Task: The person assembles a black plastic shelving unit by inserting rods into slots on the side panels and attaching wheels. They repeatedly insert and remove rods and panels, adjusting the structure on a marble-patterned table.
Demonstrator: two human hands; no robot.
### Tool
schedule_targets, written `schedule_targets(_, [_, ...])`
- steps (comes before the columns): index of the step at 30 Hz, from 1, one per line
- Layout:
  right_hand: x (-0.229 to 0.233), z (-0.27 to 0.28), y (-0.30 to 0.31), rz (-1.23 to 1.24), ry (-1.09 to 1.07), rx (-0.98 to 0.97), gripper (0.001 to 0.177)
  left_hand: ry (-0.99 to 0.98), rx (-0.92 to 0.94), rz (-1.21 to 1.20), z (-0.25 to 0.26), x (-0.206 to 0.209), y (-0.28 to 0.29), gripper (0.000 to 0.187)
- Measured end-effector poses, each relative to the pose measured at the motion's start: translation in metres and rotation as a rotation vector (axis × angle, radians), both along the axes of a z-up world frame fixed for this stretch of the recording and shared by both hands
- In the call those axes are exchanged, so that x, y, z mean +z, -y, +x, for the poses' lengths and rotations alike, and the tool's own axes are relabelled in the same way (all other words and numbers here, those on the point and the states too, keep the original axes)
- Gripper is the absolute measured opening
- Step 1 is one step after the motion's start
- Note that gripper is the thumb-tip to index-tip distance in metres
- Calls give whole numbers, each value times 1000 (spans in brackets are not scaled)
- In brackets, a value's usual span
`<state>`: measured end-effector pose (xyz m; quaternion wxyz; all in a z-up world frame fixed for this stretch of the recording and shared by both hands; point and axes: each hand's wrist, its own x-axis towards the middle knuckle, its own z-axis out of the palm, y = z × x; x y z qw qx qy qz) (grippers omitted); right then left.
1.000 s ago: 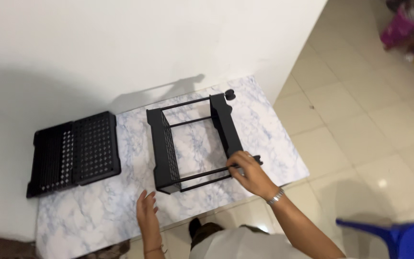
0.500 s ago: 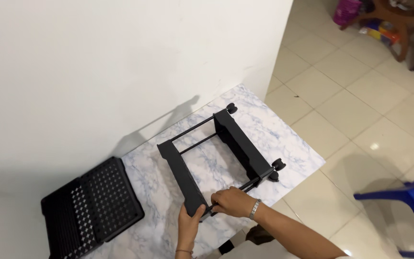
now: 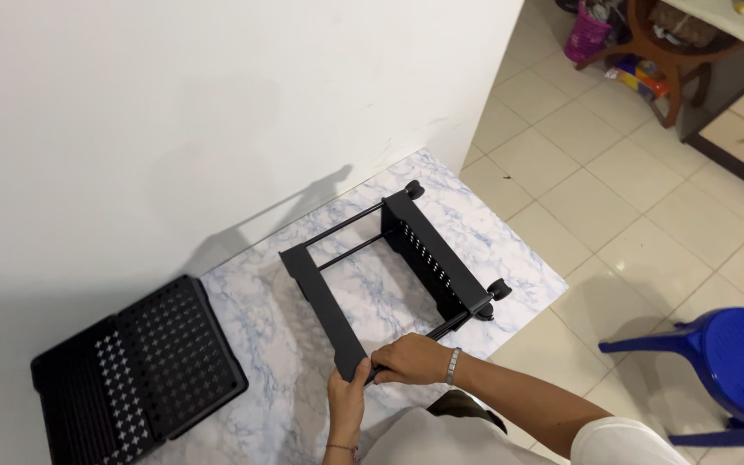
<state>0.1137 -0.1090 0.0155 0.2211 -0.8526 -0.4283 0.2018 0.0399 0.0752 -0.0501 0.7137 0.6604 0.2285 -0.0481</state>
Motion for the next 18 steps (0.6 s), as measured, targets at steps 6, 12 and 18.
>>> schedule_targets(6, [1, 2, 0, 3, 60, 96, 33, 44, 15, 50, -4, 1, 7, 45])
schedule_targets(12, [0, 2, 1, -83, 110, 83, 35, 105, 159, 152, -9, -2, 23, 44])
schedule_targets(18, [3, 4, 1, -17, 139, 118, 32, 223, 409, 380, -11, -11, 48, 42])
